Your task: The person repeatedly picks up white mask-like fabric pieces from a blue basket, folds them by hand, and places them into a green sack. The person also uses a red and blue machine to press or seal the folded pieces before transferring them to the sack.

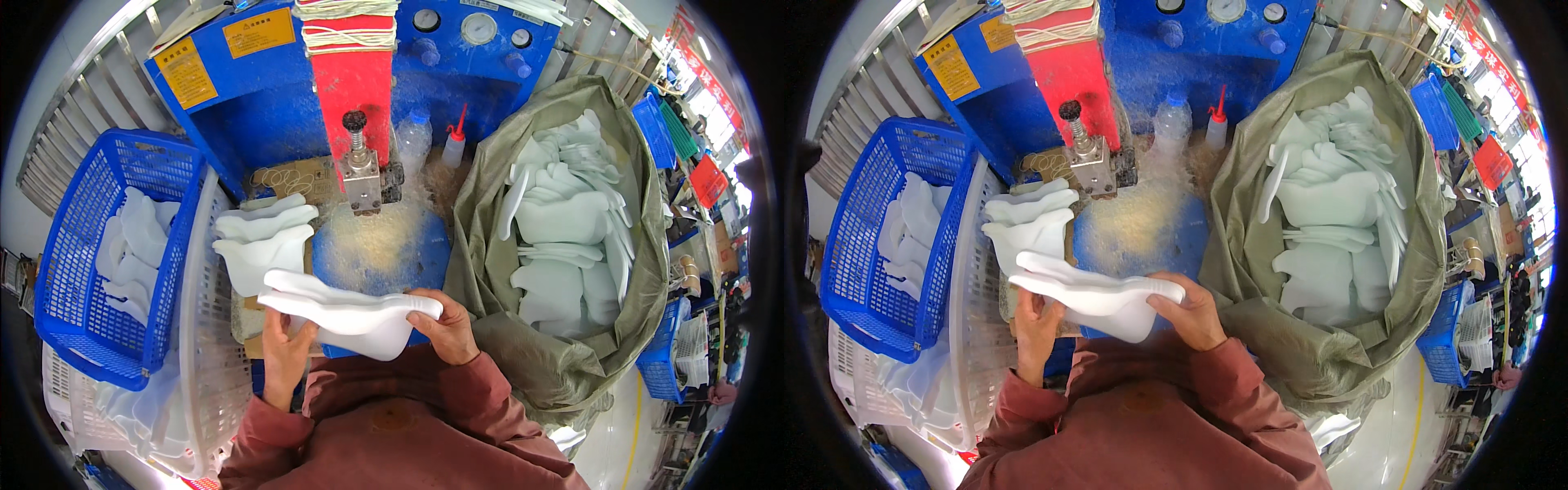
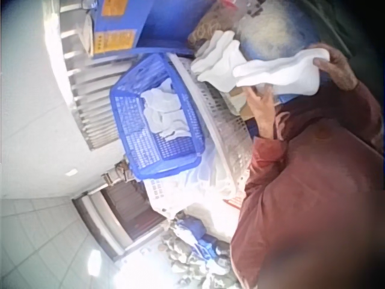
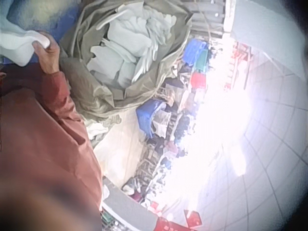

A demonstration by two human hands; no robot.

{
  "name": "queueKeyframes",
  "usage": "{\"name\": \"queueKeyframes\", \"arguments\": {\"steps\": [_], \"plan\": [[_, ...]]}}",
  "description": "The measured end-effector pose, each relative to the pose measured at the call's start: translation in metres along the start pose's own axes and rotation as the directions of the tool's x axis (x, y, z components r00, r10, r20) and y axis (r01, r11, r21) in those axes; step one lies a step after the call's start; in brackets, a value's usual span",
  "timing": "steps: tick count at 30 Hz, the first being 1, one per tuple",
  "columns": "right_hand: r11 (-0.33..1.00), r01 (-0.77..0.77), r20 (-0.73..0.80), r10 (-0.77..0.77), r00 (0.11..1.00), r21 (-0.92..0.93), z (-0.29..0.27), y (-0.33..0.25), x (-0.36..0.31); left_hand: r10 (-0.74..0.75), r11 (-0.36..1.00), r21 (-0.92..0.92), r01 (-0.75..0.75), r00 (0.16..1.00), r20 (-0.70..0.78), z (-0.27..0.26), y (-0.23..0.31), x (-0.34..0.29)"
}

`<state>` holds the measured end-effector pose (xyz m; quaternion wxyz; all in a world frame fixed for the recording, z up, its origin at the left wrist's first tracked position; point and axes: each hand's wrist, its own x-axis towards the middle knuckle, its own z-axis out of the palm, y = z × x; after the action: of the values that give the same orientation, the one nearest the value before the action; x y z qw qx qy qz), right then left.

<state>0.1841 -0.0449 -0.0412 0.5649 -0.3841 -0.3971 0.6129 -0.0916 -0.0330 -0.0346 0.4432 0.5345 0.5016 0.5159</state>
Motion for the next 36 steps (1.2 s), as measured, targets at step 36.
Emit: {"name": "queueKeyframes", "arguments": {"steps": [36], "plan": [[0.992, 0.033, -0.136, -0.016, 0.991, 0.122, 0.026, -0.020, 0.091, 0.506, 0.650, 0.642, -0.407, 0.862, 0.034, 0.044, 0.067, 0.053]]}}
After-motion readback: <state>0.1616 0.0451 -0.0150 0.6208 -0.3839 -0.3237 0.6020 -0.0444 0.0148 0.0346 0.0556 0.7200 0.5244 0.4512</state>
